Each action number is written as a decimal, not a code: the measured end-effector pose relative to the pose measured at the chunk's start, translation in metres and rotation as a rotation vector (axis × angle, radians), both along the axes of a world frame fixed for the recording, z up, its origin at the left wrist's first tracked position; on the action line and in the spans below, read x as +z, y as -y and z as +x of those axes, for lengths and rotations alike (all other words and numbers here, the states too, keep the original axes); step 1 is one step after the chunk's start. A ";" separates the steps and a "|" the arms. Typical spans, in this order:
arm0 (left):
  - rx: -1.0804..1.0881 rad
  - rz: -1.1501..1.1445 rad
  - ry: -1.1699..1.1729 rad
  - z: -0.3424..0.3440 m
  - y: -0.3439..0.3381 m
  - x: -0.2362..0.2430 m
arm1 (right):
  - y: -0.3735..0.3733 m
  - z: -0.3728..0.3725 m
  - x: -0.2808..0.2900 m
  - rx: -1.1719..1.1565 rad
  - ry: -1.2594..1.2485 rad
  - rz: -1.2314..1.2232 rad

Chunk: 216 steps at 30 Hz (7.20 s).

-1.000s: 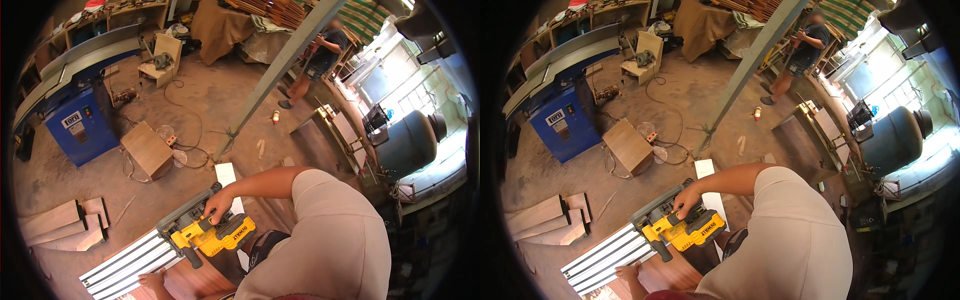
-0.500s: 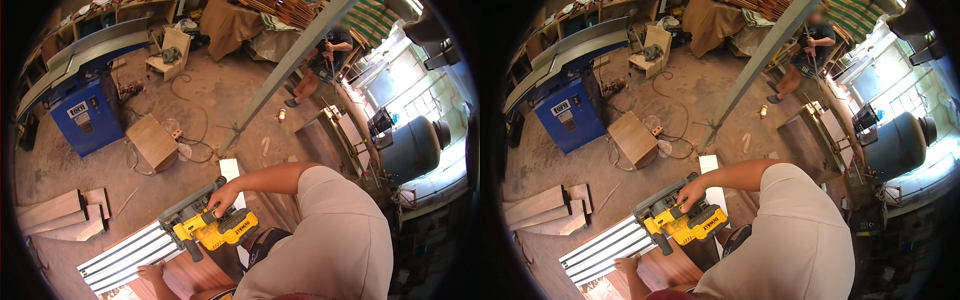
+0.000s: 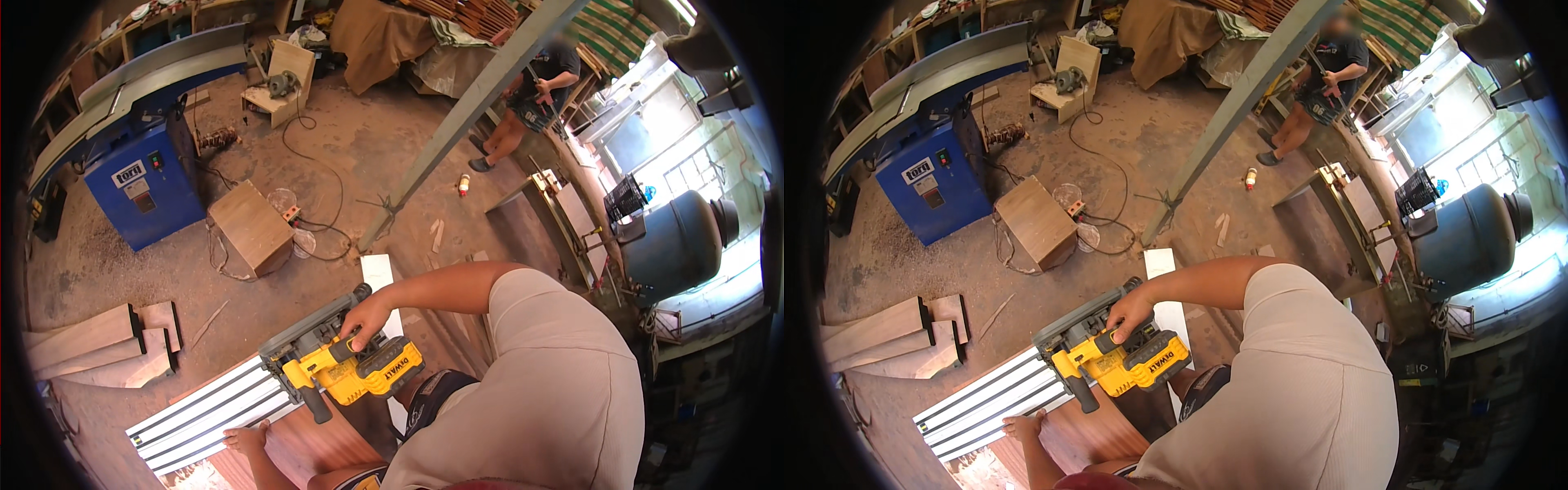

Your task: Saw a wooden board using a circular saw and a guide rail.

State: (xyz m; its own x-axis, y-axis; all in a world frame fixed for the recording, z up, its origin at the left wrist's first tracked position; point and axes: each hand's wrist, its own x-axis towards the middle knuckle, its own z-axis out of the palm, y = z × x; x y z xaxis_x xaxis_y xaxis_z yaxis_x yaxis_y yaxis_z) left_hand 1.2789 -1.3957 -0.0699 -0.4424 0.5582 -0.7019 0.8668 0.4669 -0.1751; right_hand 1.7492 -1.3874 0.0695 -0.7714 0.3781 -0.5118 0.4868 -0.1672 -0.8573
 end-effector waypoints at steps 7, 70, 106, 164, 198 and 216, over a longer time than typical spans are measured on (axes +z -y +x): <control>0.002 -0.014 -0.013 0.001 -0.001 -0.002 | 0.000 -0.001 0.004 -0.003 0.015 -0.004; 0.058 0.003 0.042 -0.001 0.004 0.000 | -0.005 -0.007 0.013 0.072 0.021 -0.076; 0.088 0.062 0.094 -0.009 0.006 0.002 | -0.002 -0.011 0.006 0.021 0.082 -0.090; 0.090 0.096 0.127 -0.013 0.010 0.004 | -0.005 -0.005 0.015 -0.028 0.098 -0.270; -0.359 -0.058 -0.075 -0.023 0.003 -0.012 | 0.011 -0.005 -0.021 -0.098 -0.061 0.069; 0.035 0.100 0.119 -0.041 0.004 -0.045 | 0.021 0.019 -0.011 -0.122 -0.019 0.036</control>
State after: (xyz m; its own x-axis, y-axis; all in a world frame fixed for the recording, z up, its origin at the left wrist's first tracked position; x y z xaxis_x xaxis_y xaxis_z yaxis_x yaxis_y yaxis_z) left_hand 1.2377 -1.3997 -0.1148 -0.3795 0.6138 -0.6922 0.8617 0.5068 -0.0230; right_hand 1.7679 -1.4089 0.0580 -0.7281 0.4877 -0.4818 0.4483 -0.1930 -0.8728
